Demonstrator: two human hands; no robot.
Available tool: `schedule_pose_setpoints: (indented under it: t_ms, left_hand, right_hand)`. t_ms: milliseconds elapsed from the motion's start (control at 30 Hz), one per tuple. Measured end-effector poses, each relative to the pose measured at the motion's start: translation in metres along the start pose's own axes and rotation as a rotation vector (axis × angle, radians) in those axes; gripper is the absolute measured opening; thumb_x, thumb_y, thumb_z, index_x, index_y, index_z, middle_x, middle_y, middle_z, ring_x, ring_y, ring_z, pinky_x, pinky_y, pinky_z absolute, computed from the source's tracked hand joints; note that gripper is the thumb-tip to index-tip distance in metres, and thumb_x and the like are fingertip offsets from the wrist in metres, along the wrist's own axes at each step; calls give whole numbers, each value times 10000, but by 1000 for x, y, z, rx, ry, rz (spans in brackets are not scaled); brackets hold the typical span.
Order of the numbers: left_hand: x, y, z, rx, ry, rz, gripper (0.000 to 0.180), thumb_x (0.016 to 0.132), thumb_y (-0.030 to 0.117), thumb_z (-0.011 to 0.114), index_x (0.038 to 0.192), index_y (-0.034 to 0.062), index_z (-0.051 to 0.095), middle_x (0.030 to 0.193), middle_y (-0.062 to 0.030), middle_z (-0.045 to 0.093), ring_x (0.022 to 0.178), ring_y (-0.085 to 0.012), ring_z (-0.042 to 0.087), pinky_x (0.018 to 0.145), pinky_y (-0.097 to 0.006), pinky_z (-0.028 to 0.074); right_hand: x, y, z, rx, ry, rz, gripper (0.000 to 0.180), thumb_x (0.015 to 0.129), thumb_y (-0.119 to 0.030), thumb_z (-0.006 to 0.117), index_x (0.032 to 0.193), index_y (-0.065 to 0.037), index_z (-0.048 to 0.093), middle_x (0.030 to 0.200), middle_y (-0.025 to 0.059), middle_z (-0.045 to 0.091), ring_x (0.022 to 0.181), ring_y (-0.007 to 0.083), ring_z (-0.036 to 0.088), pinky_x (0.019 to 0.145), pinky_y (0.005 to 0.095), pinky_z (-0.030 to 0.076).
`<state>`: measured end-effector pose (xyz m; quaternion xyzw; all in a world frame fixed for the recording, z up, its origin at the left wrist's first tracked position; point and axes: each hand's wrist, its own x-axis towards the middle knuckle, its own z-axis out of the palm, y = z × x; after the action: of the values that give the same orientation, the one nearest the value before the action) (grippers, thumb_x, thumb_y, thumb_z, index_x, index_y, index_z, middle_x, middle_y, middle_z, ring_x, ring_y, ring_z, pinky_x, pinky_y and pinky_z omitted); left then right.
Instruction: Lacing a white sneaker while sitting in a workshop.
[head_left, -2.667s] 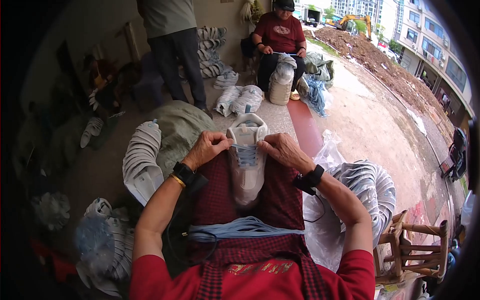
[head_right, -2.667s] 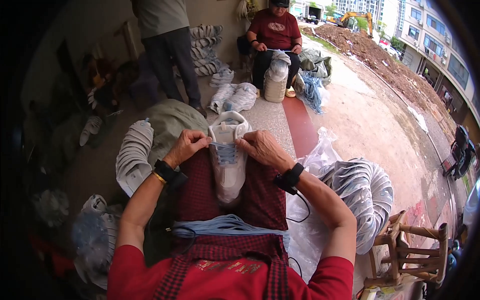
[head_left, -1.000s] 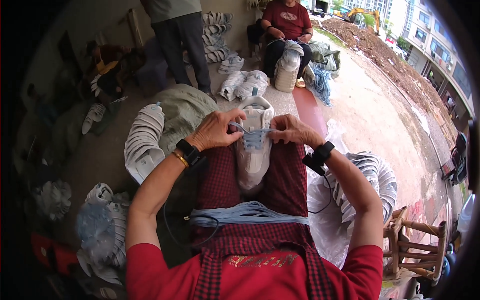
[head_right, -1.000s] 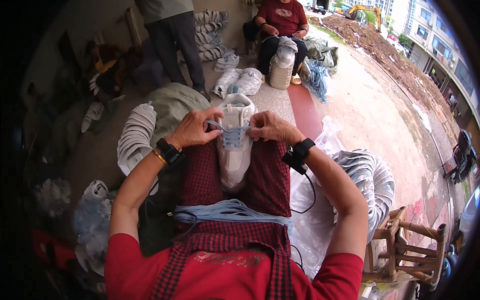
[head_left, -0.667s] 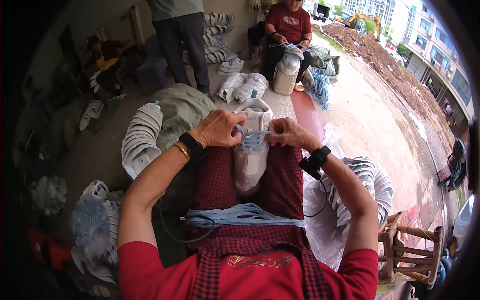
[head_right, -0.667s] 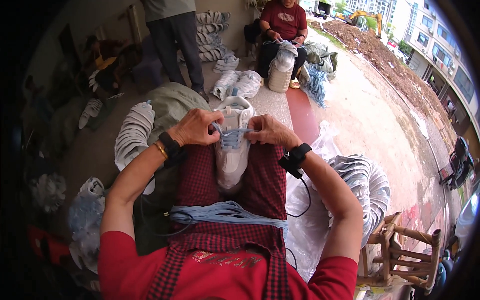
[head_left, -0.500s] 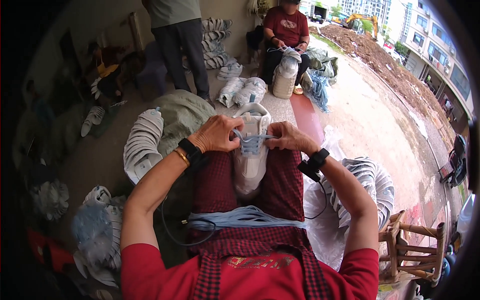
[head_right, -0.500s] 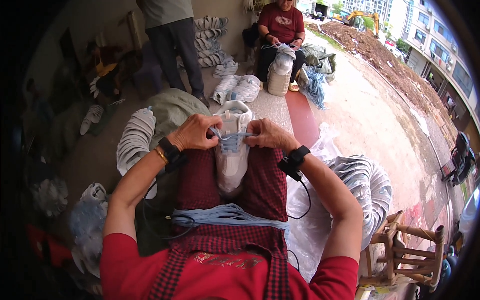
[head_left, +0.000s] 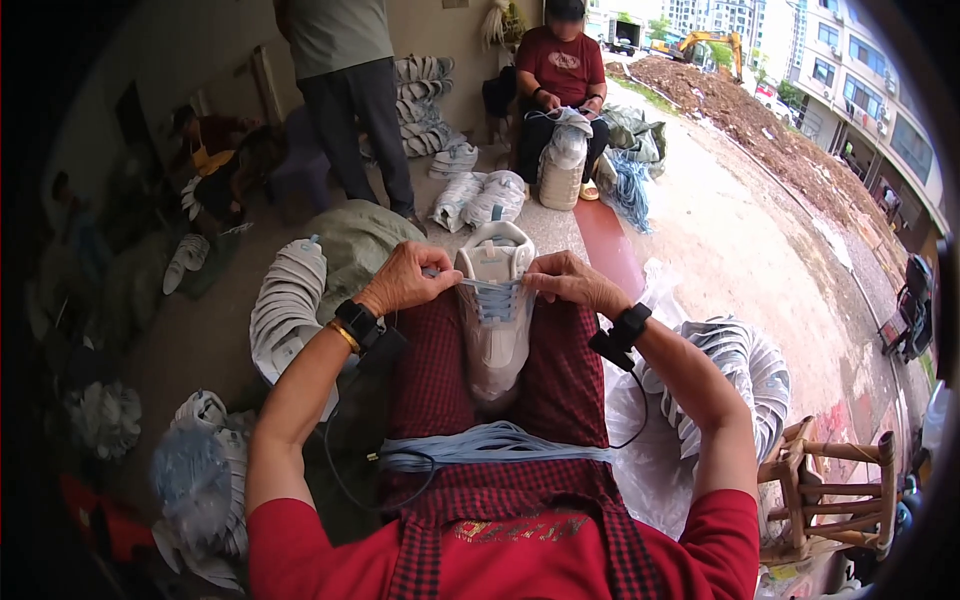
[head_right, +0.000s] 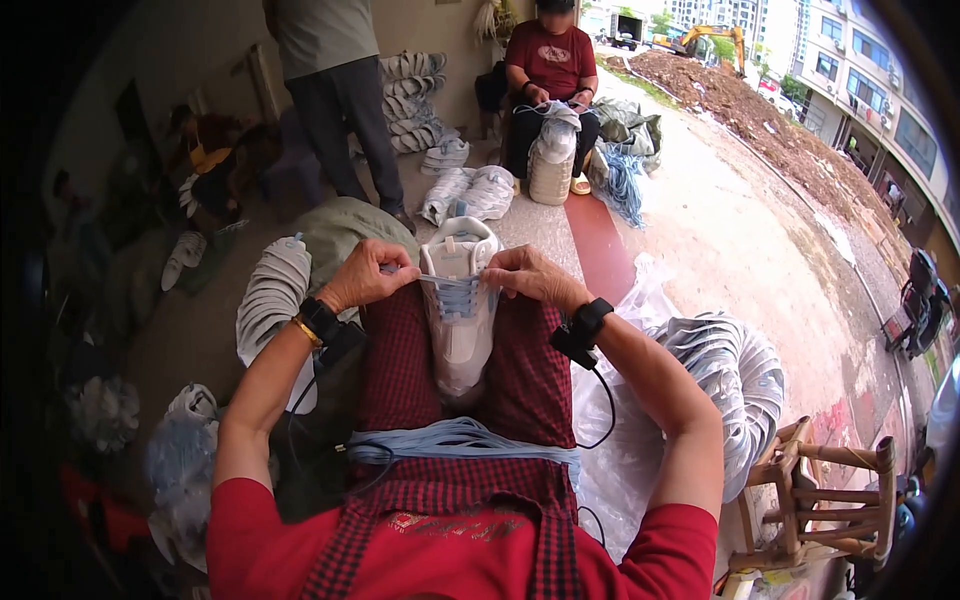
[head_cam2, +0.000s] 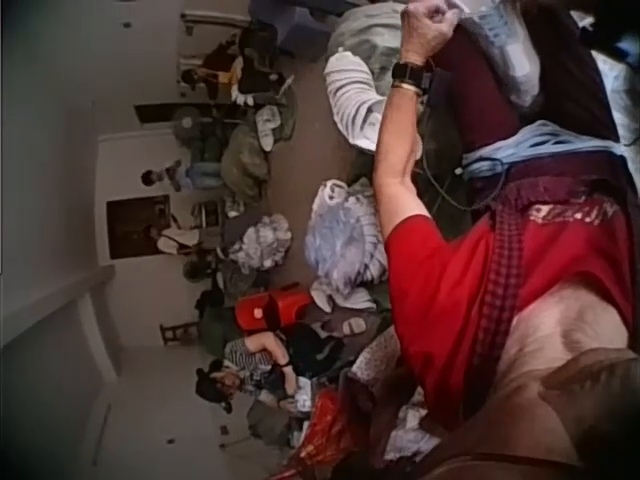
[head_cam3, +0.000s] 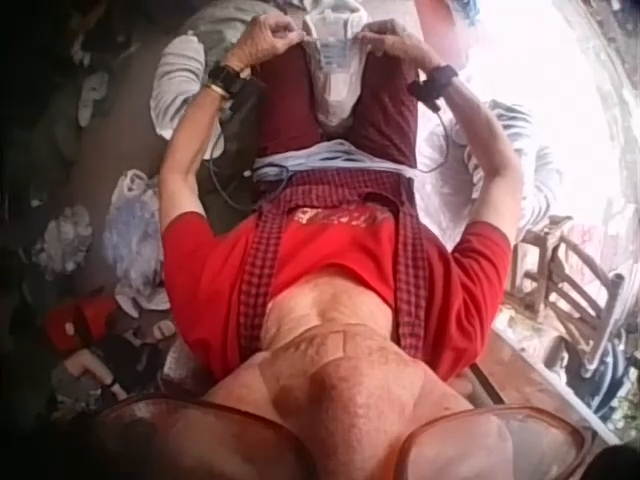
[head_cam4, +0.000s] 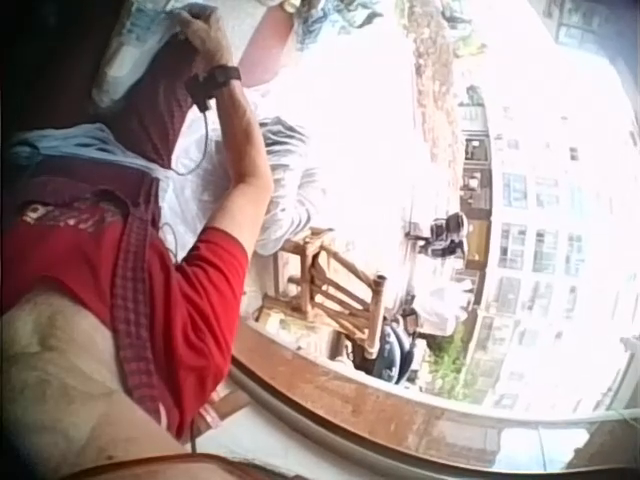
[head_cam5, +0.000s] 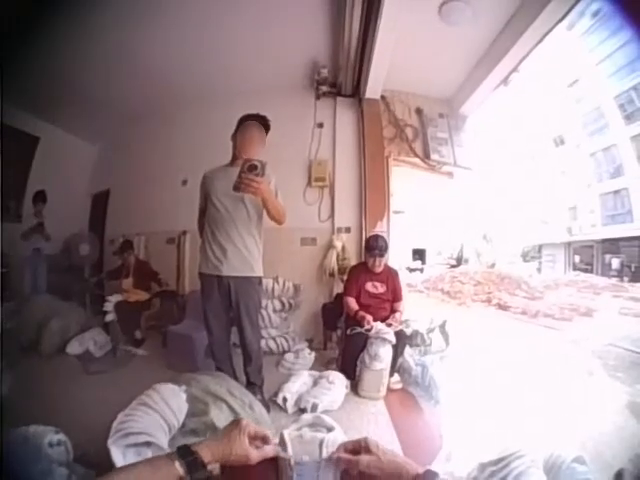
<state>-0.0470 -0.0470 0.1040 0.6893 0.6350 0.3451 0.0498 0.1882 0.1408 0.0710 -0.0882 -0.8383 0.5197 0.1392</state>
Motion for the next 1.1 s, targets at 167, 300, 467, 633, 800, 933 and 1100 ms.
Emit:
schedule_pose_setpoints:
  t_ms: [167,300,467,633,800,933,1100]
  left_hand:
    - [-7,-20,14,-182,-49,-154,233,880,190,712,777,-16,676,626,25,605,589,-24,491,552,-248,409]
    - [-14,-35,29,-327,14,-190,233,892,190,702,802,-24,692,647,24,627,599,-19,497,555,-238,402]
    - [-12,-30,32,-376,37,-207,250,887,204,713,759,-5,668,624,33,606,589,-25,486,550,-243,404]
    - [-18,-35,33,-408,35,-228,230,889,177,702,784,-27,685,640,20,627,599,-15,498,552,-234,399]
    - [-13,-29,29,-424,32,-221,231,911,193,700,812,-15,686,693,22,648,645,-22,530,594,-226,428]
    - [-1,-14,25,-485,105,-180,227,926,199,695,834,-9,688,725,19,661,674,-26,548,623,-226,446]
    - [13,3,19,-507,92,-118,223,934,197,694,848,-8,688,731,19,663,681,-20,549,623,-224,452]
  right_hand:
    - [-3,-7,-5,-69,-26,104,367,979,-407,583,878,-66,673,692,-42,564,640,53,506,584,216,397]
    - [-1,-8,-2,-59,-22,145,344,980,-415,575,883,-97,667,688,-46,565,639,46,509,585,210,399]
    - [-3,-5,-2,-19,13,175,320,949,-390,624,873,-87,692,701,-49,587,635,48,537,570,214,423]
    - [0,-4,0,-28,8,195,313,946,-383,632,875,-84,693,717,-50,597,643,43,545,574,214,429]
    - [-2,-7,-2,-15,20,181,318,950,-386,627,886,-83,698,730,-46,609,653,44,553,576,203,429]
    - [-2,-2,0,-33,22,176,313,954,-381,626,902,-82,700,739,-43,617,664,39,562,582,196,436]
    - [-10,-7,10,-210,152,55,260,932,-277,664,914,-19,685,778,18,638,750,149,622,683,311,499]
